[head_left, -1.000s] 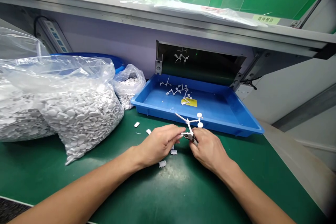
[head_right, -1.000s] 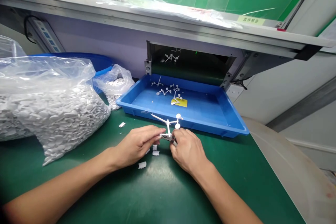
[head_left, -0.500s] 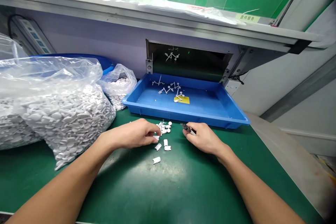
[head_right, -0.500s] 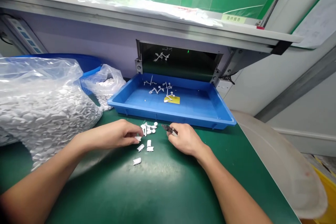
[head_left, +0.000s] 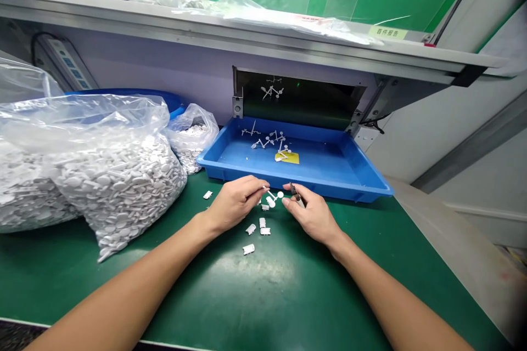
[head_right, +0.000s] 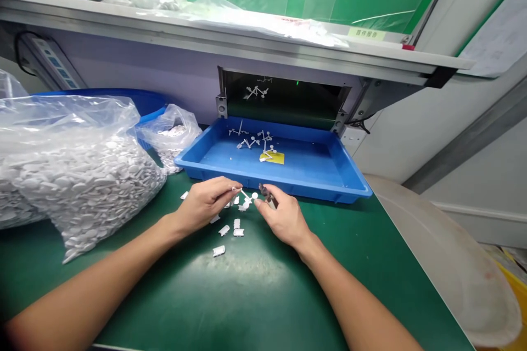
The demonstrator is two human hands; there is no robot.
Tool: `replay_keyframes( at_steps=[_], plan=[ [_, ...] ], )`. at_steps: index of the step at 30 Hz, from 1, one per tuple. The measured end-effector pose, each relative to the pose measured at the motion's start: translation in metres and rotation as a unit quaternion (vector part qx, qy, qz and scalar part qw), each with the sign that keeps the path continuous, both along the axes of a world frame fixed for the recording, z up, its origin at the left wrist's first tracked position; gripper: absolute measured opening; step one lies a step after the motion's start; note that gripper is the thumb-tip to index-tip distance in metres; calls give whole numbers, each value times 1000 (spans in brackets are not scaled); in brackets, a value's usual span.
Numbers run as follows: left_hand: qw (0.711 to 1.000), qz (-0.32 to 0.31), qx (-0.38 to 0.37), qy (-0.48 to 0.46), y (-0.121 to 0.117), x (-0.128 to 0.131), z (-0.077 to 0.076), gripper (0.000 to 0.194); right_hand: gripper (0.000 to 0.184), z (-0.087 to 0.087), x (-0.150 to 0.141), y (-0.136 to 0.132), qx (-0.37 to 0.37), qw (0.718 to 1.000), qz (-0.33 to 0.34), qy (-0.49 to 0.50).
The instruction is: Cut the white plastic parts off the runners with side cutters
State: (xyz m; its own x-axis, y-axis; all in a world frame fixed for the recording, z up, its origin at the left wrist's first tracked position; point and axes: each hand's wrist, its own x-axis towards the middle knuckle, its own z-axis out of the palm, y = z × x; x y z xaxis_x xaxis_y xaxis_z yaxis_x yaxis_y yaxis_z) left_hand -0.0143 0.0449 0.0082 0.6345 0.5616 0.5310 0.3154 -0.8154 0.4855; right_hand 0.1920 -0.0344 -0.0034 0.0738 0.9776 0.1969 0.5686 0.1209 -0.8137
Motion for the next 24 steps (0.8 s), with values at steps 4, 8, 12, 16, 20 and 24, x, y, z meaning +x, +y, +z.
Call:
replay_keyframes(
  at_steps=[4, 8, 12, 16, 20, 24],
  plan=[
    [998, -46, 14, -33, -12, 4, 3, 22, 27, 1, -3, 1, -15, 993, 33, 108],
    [997, 22, -17, -68, -24, 9, -1, 25, 25, -2, -7, 4, -57, 958, -28, 280],
    [997, 41, -48, -39, -33, 15, -6, 20, 33, 1, -8, 4, -96, 892, -16, 442],
    [997, 34, -63, -12, -34, 20, -3, 22, 32, 5, -9, 1, -116, 856, 55, 500],
    [995, 35, -91, -14, -31, 19, 2, 17, 36, 6, -10, -4, -102, 896, 74, 426],
    [951, 63, -277, -123, -28, 17, 5, 23, 32, 8, -9, -9, 55, 989, 20, 137]
  ],
)
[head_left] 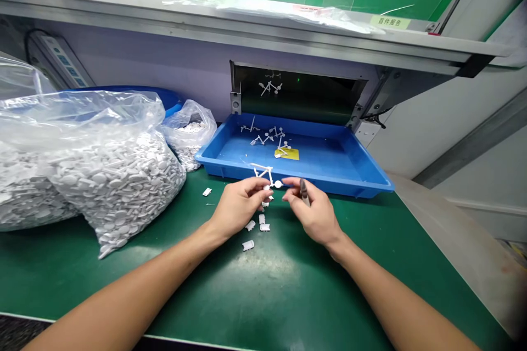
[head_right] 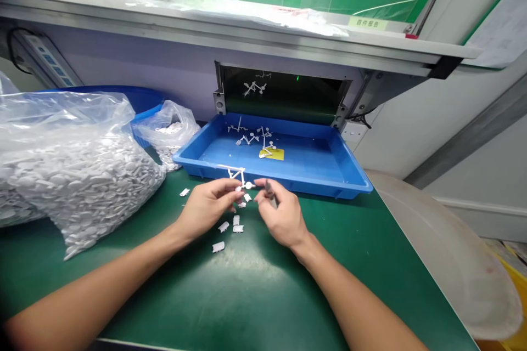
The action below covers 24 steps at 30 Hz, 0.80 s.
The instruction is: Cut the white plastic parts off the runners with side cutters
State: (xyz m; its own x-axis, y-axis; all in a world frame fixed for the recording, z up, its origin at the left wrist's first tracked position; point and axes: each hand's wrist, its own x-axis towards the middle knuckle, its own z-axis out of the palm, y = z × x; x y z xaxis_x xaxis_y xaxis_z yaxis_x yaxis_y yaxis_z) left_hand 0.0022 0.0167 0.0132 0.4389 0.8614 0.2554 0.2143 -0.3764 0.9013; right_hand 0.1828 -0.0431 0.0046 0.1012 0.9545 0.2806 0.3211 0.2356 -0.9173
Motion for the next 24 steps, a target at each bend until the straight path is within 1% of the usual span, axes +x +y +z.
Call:
replay_keyframes(
  at_steps=[1, 3, 6, 10, 16, 24],
  plan=[
    [998, 0, -41, -44, 1, 0, 1, 26, 28, 0, 0, -1, 30, 996, -16, -77],
    [990, -2, -81, -113, 1, 0, 3, 28, 23, 0, 1, -1, 55, 981, -30, -182],
    [982, -2, -93, -164, 0, 2, 6, 27, 22, -2, 1, -1, 54, 965, -53, -250],
    [979, -31, -101, -177, -3, 3, 5, 27, 21, -5, 1, 1, 40, 953, -55, -295],
    [988, -63, -78, -121, -9, 4, 0, 23, 14, -6, 0, 1, 36, 944, -42, -324],
    [986, -67, -83, -128, -9, 4, -5, 25, 7, -8, 2, 0, 39, 922, -54, -380]
  ],
)
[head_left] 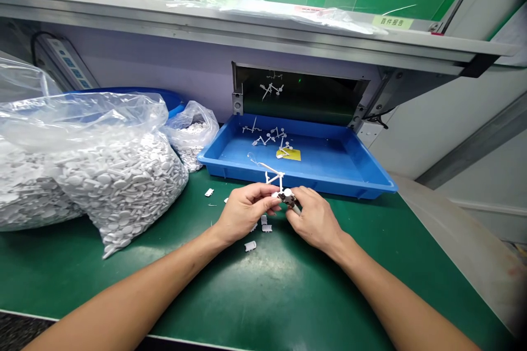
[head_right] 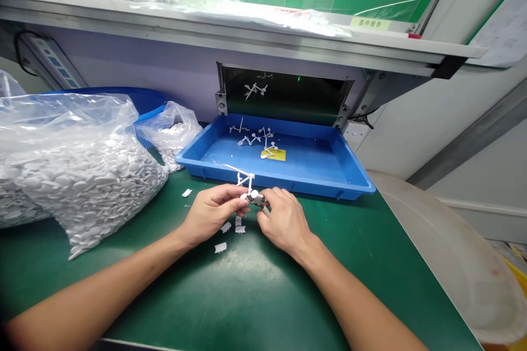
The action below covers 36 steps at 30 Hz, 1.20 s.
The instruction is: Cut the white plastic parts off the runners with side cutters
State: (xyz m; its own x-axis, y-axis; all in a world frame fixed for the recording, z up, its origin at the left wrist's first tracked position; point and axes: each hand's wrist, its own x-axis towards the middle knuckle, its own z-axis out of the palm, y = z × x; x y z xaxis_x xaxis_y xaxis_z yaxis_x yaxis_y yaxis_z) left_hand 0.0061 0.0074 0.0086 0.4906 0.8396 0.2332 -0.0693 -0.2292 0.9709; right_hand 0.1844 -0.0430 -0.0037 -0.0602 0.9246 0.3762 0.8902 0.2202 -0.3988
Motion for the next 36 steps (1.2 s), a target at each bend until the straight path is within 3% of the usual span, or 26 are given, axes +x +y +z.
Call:
replay_keyframes(
  at_steps=[7, 11, 15, 19, 21, 23, 26, 28, 31, 34, 36],
  plan=[
    [1000, 4, 0, -10, 0, -3, -2, 21, 9, -4, -2, 0, -28, 1000, -5, 0],
    [1000, -14, -11, -11, 3, 0, -2, 18, 15, -4, -2, 4, -87, 989, 49, 111],
    [999, -38, -25, -16, 5, 6, -2, 22, 15, -5, 3, 10, -149, 927, 131, 320],
    [997, -63, -40, -25, 6, 9, -4, 26, 41, -5, 10, 13, -206, 799, 159, 542],
    [997, -61, -45, -22, 6, 10, -7, 28, 51, -4, 12, 13, -212, 757, 162, 597],
    [998, -51, -44, -9, 4, 11, -9, 30, 55, -3, 13, 12, -202, 752, 157, 608],
    [999, -30, -32, 6, -3, 10, -7, 32, 59, -4, 12, 8, -176, 783, 145, 578],
    [1000, -1, 5, 6, -8, 2, 7, 32, 59, -5, 9, 4, -163, 813, 141, 542],
    [982, 90, 167, 8, -12, -27, 54, 28, 60, -8, 6, 0, -177, 839, 132, 498],
    [906, 246, 345, -31, -12, -69, 119, 26, 60, -9, 4, -1, -201, 842, 128, 484],
    [852, 334, 399, -55, -8, -99, 156, 27, 64, -9, 2, -2, -215, 842, 132, 478]
  ],
)
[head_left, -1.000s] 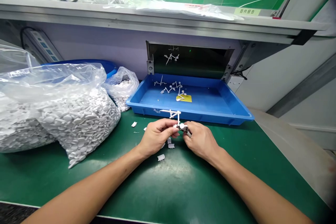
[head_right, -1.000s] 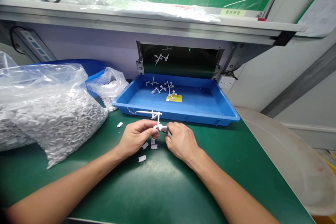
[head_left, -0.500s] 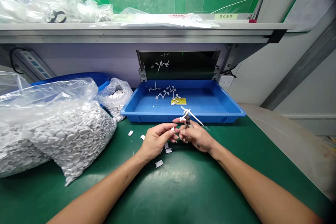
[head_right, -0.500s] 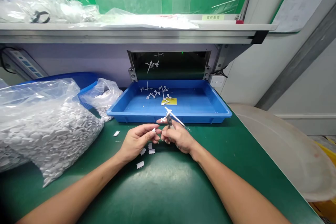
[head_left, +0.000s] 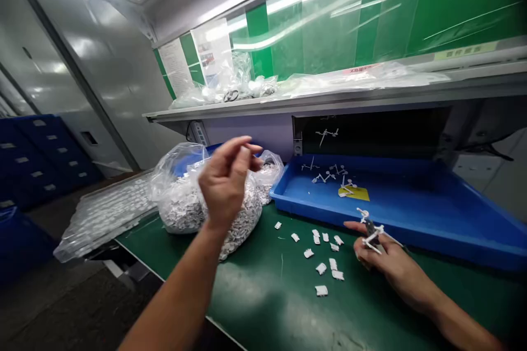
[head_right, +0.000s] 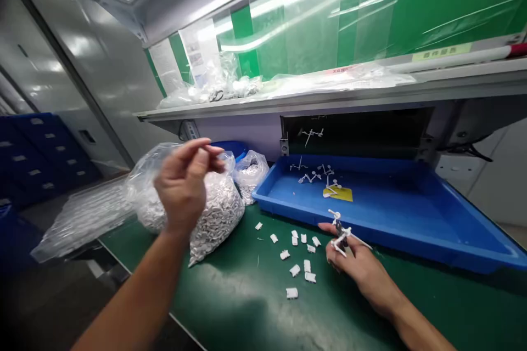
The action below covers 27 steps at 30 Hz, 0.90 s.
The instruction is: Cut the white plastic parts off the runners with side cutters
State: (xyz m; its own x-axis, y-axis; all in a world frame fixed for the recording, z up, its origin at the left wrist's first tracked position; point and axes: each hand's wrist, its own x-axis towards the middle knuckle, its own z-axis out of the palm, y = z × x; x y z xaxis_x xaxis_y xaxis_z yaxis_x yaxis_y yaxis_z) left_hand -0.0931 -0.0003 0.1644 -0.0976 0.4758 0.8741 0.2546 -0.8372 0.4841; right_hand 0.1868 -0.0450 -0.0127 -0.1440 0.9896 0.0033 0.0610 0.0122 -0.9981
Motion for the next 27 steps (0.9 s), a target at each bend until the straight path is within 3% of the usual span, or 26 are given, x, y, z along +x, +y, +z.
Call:
replay_keyframes(
  at_steps=[3, 7, 11, 15, 16, 18, 21, 24, 27],
  plan=[
    [993, 104, 1, 51, 16, -42, 29, 29, 70, 1, -1, -1, -6, 1000, 2, -9],
    [962, 189, -97, 171, 40, -73, 28, 27, 67, 4, -2, -1, 6, 1000, -3, -6],
    [938, 219, -95, 251, 68, -63, 25, 31, 61, 9, -4, -2, 14, 1000, -1, -2],
    [836, 325, -139, 420, 107, -36, 46, 22, 60, 9, -3, -2, 15, 1000, -12, -10],
    [819, 337, -153, 439, 115, -31, 52, 20, 59, 8, -2, -1, 17, 1000, -14, -9],
    [816, 344, -146, 441, 121, -22, 63, 21, 55, 6, -1, 1, 24, 1000, -9, -7],
    [856, 295, -89, 415, 111, -4, 61, 28, 47, 5, 0, 4, 42, 999, -5, -13],
    [902, 133, -107, 397, 90, 25, 37, 30, 40, 9, 0, 6, 55, 998, 1, -18],
    [881, -43, -160, 443, 71, 59, 0, 27, 36, 14, 1, 8, 67, 997, 8, -39]
  ],
)
